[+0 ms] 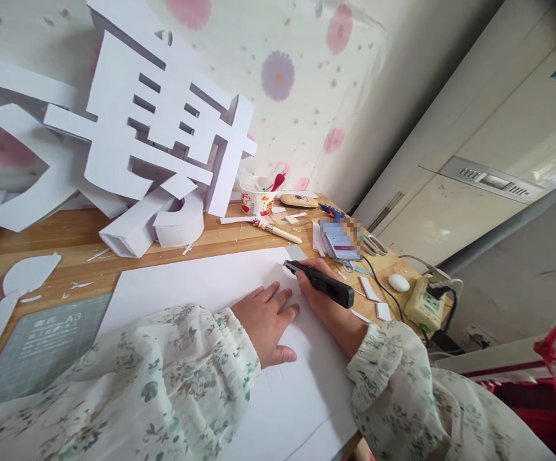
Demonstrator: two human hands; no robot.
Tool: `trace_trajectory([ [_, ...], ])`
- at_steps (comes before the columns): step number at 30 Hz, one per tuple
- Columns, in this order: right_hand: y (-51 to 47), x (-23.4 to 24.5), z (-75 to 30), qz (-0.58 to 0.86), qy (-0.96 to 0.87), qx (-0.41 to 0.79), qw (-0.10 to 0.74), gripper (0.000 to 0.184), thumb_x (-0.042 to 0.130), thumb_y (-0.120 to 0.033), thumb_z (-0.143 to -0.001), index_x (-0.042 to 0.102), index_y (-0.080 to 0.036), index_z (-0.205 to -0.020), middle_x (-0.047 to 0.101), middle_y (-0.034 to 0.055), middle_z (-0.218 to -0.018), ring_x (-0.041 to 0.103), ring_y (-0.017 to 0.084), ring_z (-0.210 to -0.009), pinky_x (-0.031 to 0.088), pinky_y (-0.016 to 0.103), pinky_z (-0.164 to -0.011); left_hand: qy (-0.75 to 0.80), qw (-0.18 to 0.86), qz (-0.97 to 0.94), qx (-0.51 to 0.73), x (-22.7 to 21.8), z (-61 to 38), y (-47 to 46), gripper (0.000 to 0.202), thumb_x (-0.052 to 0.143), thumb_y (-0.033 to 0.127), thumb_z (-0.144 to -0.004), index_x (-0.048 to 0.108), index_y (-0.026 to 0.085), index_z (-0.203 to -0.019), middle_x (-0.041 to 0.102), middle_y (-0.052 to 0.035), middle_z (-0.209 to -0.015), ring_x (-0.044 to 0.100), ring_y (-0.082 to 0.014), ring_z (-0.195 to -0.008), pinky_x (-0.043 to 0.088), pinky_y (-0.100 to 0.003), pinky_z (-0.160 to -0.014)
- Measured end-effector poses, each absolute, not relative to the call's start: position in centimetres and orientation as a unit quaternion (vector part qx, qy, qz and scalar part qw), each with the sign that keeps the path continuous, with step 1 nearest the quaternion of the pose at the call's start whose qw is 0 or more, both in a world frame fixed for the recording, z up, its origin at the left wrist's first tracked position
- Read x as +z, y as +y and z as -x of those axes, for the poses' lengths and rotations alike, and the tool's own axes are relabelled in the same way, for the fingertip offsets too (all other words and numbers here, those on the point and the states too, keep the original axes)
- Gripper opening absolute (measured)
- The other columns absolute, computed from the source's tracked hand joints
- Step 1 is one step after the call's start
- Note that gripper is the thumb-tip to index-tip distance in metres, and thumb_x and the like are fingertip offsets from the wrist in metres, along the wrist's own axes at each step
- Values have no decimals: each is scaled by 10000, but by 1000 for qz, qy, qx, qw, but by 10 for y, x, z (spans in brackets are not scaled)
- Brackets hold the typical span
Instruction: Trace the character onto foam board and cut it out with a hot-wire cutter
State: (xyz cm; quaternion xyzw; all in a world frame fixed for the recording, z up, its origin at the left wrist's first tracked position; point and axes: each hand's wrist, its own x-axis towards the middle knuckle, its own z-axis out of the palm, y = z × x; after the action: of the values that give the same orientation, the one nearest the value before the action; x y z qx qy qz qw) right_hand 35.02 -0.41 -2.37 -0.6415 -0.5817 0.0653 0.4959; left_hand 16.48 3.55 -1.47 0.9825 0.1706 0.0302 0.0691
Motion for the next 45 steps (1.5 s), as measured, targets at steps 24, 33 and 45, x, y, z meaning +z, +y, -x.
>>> trace_trajectory([
  [24, -21, -25, -352, 651, -588, 104, 469, 246, 639, -470, -860, 658, -275, -1009, 705, 12, -839, 643, 196, -726, 546, 332, -653, 176, 73, -981, 42, -25, -167, 40, 864, 653, 678, -820, 475, 118, -1454, 402, -239, -1545, 355, -411, -1441, 348, -527, -1150],
  [33, -26, -25, -351, 654, -587, 107, 465, 257, 637, -467, -862, 672, -265, -1017, 729, 18, -885, 675, 205, -789, 547, 323, -673, 173, 73, -981, 43, -27, -167, 41, 865, 635, 684, -829, 463, 118, -1460, 412, -237, -1538, 347, -413, -1443, 332, -528, -1155],
  [45, -39, -20, -348, 661, -588, 104, 454, 193, 644, -437, -869, 671, -296, -997, 744, 25, -924, 690, 239, -840, 573, 374, -707, 168, 79, -982, 42, -24, -167, 41, 856, 654, 660, -835, 469, 104, -1459, 397, -247, -1545, 334, -420, -1448, 341, -554, -1148],
])
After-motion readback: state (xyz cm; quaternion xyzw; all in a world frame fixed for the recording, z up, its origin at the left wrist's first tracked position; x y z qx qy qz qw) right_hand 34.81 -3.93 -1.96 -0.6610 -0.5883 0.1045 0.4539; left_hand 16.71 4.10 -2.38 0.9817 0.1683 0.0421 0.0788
